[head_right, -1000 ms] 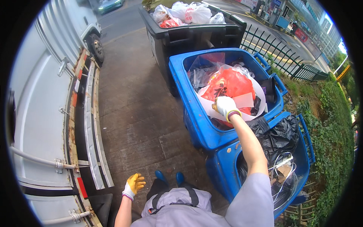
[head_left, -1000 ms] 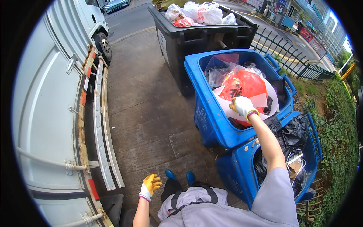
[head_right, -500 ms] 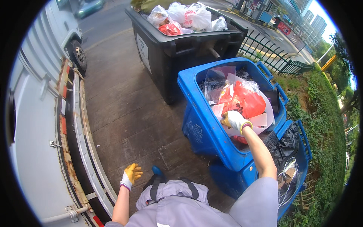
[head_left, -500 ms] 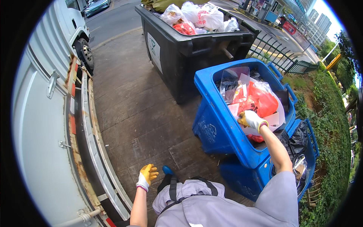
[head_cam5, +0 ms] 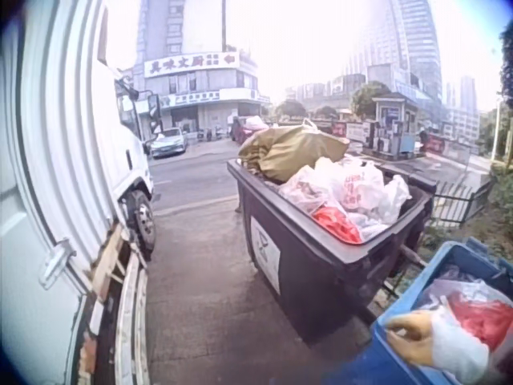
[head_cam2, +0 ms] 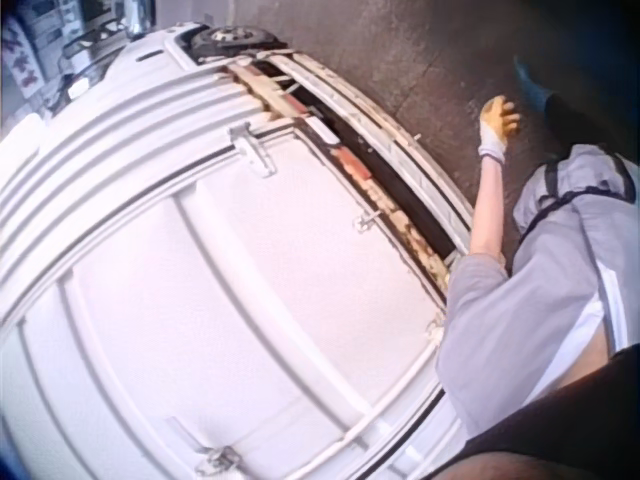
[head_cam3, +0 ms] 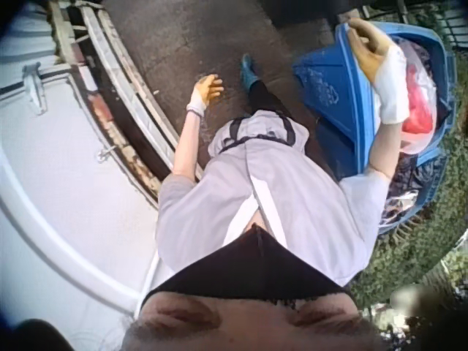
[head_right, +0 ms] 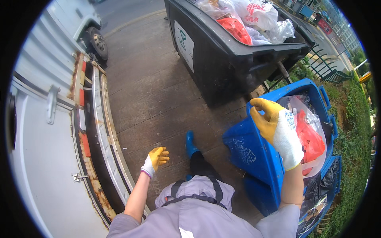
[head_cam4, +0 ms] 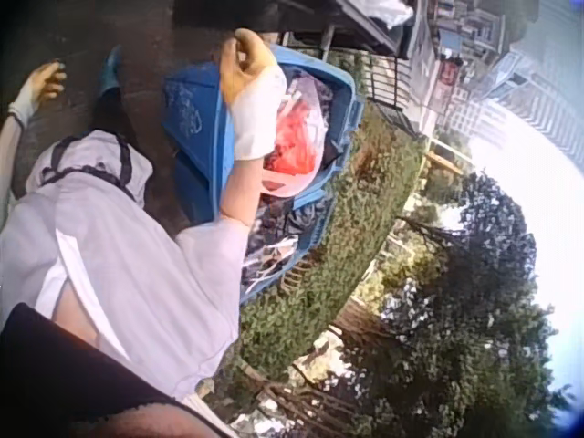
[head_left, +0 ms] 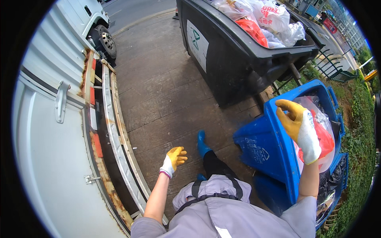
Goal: The person moves mops and trash bins, walks to a fenced garden area to clear debris from the bushes by hand, and then returns to organize a broom and mops by a truck.
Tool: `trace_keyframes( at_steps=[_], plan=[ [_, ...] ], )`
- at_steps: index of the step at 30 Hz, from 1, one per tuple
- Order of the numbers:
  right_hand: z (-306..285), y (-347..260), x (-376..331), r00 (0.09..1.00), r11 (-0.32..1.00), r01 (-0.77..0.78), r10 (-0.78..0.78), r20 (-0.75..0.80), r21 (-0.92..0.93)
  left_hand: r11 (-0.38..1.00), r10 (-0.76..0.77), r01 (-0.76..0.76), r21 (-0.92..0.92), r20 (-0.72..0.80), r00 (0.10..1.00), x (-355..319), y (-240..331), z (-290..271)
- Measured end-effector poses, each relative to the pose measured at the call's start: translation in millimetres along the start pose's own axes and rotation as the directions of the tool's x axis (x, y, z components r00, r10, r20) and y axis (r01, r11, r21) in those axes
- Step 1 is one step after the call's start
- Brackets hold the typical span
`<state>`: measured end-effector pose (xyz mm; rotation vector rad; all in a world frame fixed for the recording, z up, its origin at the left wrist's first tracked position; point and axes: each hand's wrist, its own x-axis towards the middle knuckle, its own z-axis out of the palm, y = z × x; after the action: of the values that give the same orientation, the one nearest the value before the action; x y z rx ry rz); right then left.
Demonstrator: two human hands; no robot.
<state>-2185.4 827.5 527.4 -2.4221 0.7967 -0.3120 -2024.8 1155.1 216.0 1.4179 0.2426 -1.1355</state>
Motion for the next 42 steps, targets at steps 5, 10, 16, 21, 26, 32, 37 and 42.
trace_keyframes(
  at_steps=[5, 10, 16, 21, 26, 32, 37, 42],
  plan=[
    [142, -48, 146, 0.951, 0.949, 0.048, -0.140, 0.277, 0.312, 0.998, 0.033, -0.028, 0.060, -0.070, 0.997, 62, 85, -43],
    [294, -57, 266, 0.838, 0.962, 0.092, -0.214, 0.503, 0.257, 0.998, 0.058, -0.056, 0.016, -0.401, 0.914, 85, 167, -118],
    [402, -69, 388, 0.700, 0.976, 0.037, -0.179, 0.692, 0.216, 0.994, -0.057, -0.011, -0.113, -0.584, 0.810, 128, 193, -209],
    [467, -56, 519, 0.741, 1.000, -0.008, -0.001, 0.671, 0.009, 0.934, -0.353, 0.317, -0.164, -0.548, 0.758, 229, 220, -299],
    [517, -9, 609, 0.603, 0.752, -0.659, 0.521, 0.604, 0.008, 0.911, -0.410, 0.340, -0.232, -0.425, 0.807, 358, 324, -388],
    [563, 0, 700, 0.413, 0.477, -0.878, 0.711, 0.569, 0.040, 0.972, -0.234, 0.206, -0.115, -0.363, 0.902, 489, 519, -453],
    [658, 104, 776, 0.580, 0.798, -0.347, 0.596, 0.556, -0.493, 0.973, -0.128, 0.194, 0.127, -0.404, 0.906, 649, 695, -419],
    [704, -2, 997, 0.444, 0.515, -0.854, 0.657, 0.609, 0.067, 0.937, -0.216, 0.311, 0.161, -0.435, 0.874, 700, 830, -437]
  ],
)
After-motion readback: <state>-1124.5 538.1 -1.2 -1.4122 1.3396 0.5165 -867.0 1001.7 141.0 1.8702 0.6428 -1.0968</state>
